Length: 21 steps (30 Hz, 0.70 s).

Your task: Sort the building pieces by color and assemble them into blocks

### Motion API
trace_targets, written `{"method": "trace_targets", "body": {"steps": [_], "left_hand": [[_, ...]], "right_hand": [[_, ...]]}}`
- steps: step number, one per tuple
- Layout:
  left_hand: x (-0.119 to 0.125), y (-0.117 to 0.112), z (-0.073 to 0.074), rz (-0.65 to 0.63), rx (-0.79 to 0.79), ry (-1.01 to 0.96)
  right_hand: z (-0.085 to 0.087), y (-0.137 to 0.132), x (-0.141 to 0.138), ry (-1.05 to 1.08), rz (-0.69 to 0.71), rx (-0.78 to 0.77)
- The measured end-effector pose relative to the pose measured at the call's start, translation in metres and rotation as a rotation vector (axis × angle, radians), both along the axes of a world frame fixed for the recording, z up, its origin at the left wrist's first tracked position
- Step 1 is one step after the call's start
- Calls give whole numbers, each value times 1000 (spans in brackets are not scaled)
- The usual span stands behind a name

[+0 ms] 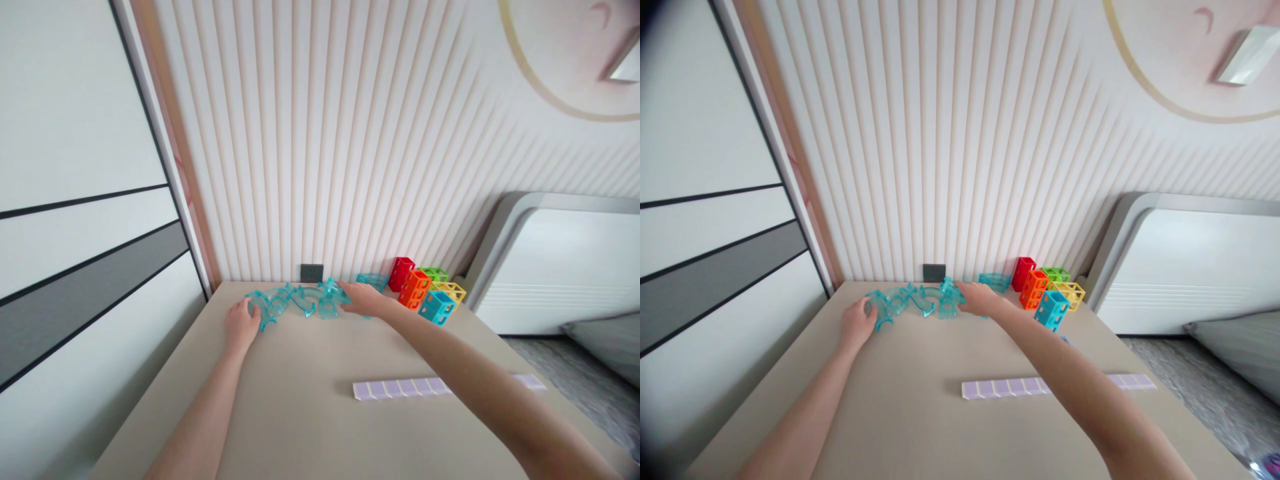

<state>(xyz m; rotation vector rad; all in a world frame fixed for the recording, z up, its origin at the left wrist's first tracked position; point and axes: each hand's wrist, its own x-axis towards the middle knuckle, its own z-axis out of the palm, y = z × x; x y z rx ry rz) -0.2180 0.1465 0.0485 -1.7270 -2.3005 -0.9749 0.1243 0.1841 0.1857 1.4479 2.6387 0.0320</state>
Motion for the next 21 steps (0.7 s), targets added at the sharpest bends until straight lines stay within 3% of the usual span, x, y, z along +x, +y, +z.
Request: {"method": "trace_targets", "body": {"steps": [4, 11, 16, 21], "left_hand": [[0, -1, 1, 13, -19, -6], [0, -4, 3, 3, -51, 0], [0, -5, 4, -8, -69, -3], [2, -3, 4, -4, -72, -18]], "right_hand": [[6, -6, -58, 20, 139, -29], [-5, -22, -141, 10, 342, -119], [-3, -19, -156, 61, 359, -149], [6, -1, -147, 86, 252, -139]]}}
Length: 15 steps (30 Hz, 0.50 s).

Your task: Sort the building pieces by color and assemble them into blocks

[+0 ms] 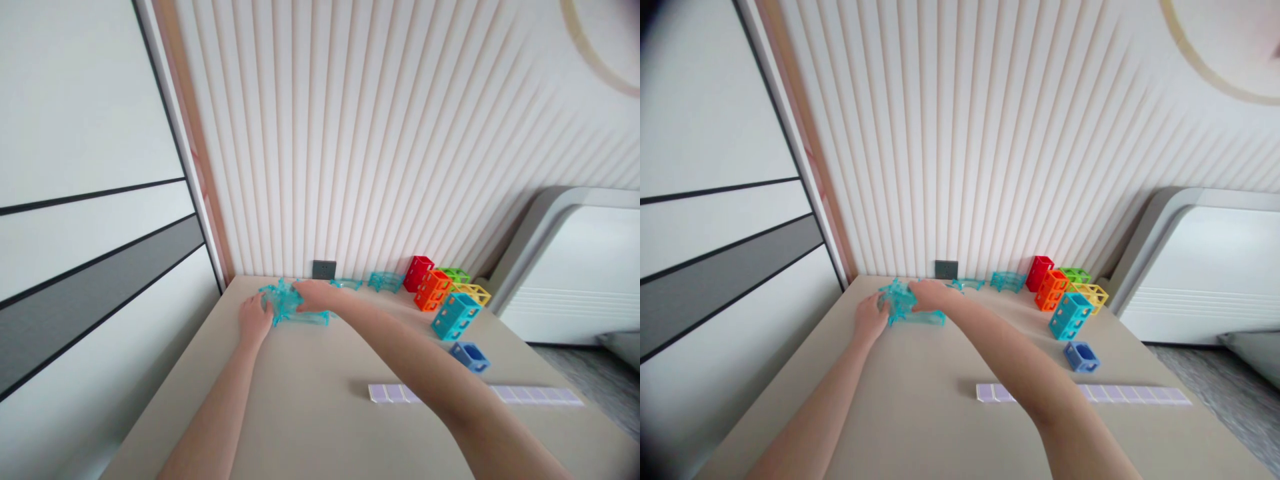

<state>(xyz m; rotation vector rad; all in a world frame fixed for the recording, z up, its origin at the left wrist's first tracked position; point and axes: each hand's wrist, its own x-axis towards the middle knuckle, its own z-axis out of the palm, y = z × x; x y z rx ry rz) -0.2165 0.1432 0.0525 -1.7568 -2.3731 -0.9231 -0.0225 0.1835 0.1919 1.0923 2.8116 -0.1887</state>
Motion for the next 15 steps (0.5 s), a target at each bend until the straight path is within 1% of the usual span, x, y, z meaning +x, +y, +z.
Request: {"method": "trace_targets", "body": {"steps": [5, 15], "left_hand": [[1, -1, 1, 11, 4, -8], [2, -2, 2, 18, 9, -14]], "right_hand": [[3, 17, 13, -13, -110, 31], [-11, 40, 31, 22, -223, 67]]}}
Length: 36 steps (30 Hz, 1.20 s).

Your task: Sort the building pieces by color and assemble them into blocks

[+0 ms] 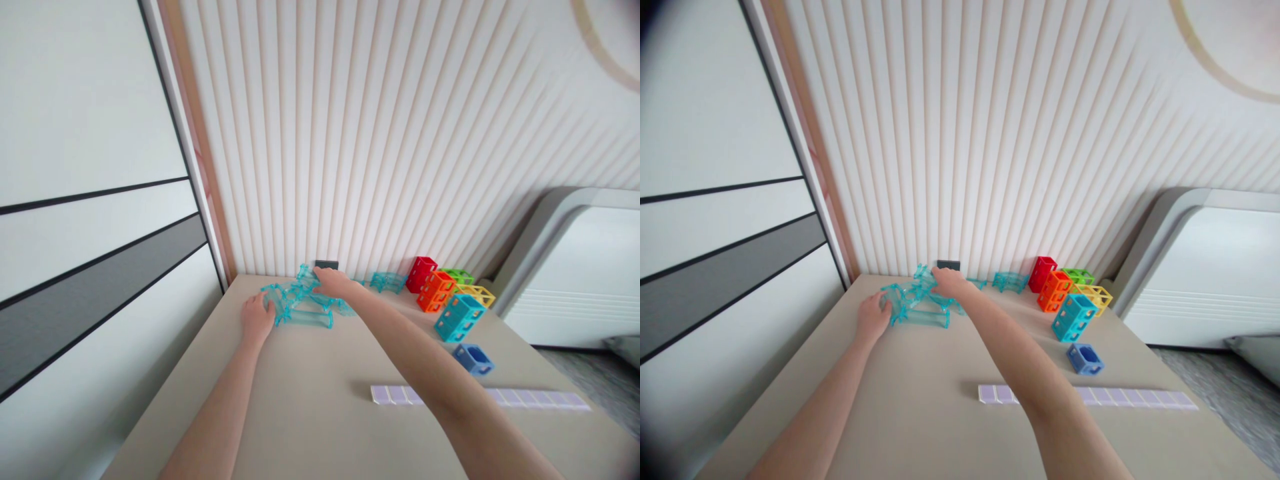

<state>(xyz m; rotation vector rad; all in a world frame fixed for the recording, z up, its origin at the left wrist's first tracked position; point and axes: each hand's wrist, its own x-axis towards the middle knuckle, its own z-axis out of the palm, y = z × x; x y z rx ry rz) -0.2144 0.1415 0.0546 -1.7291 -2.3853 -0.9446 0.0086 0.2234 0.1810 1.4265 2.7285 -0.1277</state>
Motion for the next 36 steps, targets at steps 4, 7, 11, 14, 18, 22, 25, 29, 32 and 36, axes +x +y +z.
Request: {"method": "trace_targets", "body": {"steps": [4, 7, 11, 14, 18, 22, 25, 29, 32, 36], "left_hand": [[-1, 0, 0, 5, -6, 2], [-1, 0, 1, 6, -10, 5], [0, 0, 1, 1, -13, 9], [-1, 0, 1, 1, -16, 13], [-2, 1, 0, -9, -13, 22], [-3, 2, -3, -22, 3, 31], [-4, 2, -4, -22, 12, 30], [-4, 3, -4, -24, 30, 14], [-3, 2, -5, -32, 54, -1], [-3, 3, -6, -36, 109, -26]], "right_hand": [[-3, 10, 9, 0, -63, 3], [-6, 13, 13, 11, -105, 27], [-11, 11, 9, 39, -124, 70], [-14, 8, -1, 52, -90, 77], [-18, 7, -24, 65, -22, 74], [-20, 6, -47, 78, 71, 66], [-17, 4, -51, 89, 155, 65], [-8, 6, -25, 100, 199, 91], [1, 13, 16, 74, 146, 122], [10, 25, 83, -15, -61, 176]]}}
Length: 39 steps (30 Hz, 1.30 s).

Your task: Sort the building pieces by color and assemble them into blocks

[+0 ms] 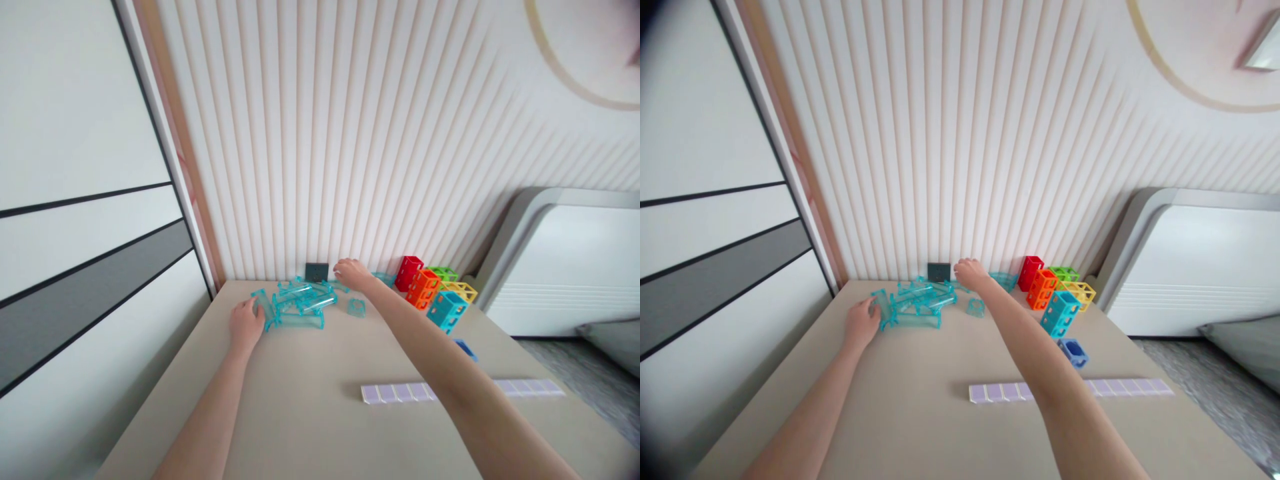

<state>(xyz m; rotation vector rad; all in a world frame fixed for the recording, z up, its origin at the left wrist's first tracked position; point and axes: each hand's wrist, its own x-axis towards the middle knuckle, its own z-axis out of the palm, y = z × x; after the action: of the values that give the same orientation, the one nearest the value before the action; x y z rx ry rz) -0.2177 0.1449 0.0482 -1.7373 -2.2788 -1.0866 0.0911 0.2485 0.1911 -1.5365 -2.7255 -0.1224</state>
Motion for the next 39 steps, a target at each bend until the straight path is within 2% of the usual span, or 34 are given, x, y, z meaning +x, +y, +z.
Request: {"method": "trace_targets", "body": {"steps": [3, 6, 8, 11, 13, 15, 20, 26, 32, 39], "left_hand": [[0, 1, 4, 14, 76, -31], [3, 0, 13, 0, 171, -53], [7, -2, 19, -91, 261, -47], [17, -6, 23, -328, 362, 11], [23, -8, 21, -440, 340, 51], [25, -7, 17, -477, 303, 44], [22, -3, 10, -443, 323, -29], [19, -5, 16, -376, 390, -74], [16, -5, 19, -269, 445, -125], [10, -3, 14, -107, 467, -182]], "right_hand": [[1, 4, 47, -49, -173, 30], [-4, 3, 83, -91, -277, 17], [-9, 1, 99, -122, -312, -11], [-18, -2, 110, -167, -337, -41], [-21, -2, 110, -187, -349, -33], [-23, 0, 108, -200, -361, -21], [-28, 3, 103, -214, -407, -29], [-39, -1, 105, -200, -419, -68], [-46, -2, 107, -185, -409, -31], [-56, 0, 105, -134, -417, -101]]}}
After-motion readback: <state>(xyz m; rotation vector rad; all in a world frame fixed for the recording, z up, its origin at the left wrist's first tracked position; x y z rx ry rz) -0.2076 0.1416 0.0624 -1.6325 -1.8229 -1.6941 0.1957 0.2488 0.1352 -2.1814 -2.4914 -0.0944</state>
